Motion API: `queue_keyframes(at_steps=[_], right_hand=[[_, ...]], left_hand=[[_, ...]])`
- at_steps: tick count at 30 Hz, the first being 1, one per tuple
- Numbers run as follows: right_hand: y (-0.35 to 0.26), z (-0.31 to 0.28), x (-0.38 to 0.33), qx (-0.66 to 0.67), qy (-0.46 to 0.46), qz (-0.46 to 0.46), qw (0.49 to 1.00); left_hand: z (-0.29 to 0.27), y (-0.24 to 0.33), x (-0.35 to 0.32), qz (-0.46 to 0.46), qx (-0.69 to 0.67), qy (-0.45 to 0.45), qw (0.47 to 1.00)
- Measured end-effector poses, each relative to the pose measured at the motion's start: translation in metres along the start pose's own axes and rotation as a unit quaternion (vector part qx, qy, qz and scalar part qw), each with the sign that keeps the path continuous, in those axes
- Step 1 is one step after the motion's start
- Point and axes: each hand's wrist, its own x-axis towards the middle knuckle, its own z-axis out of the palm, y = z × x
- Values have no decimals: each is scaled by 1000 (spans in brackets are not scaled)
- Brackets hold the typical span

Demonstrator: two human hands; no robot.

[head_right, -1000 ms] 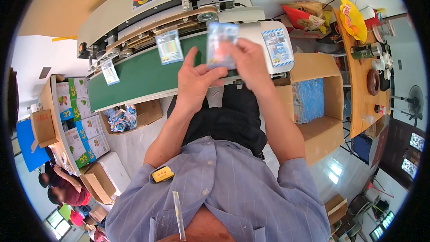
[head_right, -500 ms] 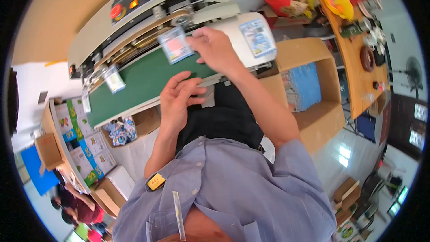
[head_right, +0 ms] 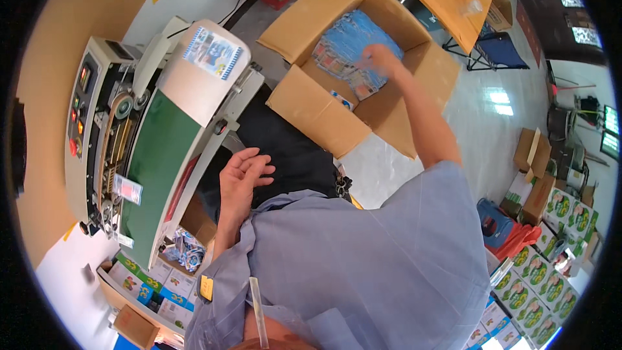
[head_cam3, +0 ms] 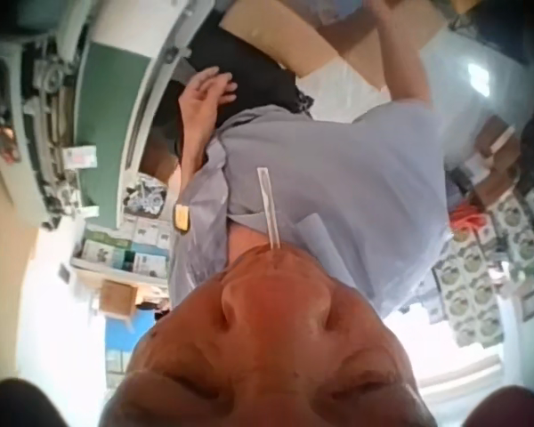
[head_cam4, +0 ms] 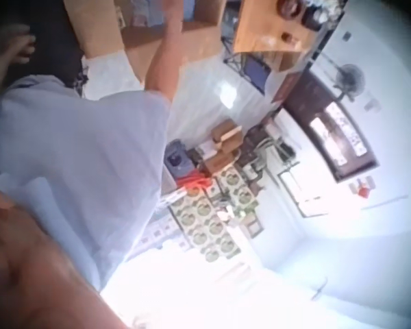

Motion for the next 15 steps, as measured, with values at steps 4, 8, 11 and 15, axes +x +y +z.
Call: queue_keyframes(at_steps=[4,8,11,15], right_hand=[[20,59,4,-147,96,-20,984],[-7,85,20,-119,189,77,972],[-11,97,40,-140,223,32,964],[-7,117,58,-137,231,18,963]], left_hand=[[3,-1,3,-3,11,21,1000],[2,-1,3,-4,10,55,998],[3,-2,1,-14,23,77,997],[3,-8,-3,-16,7,87,996]])
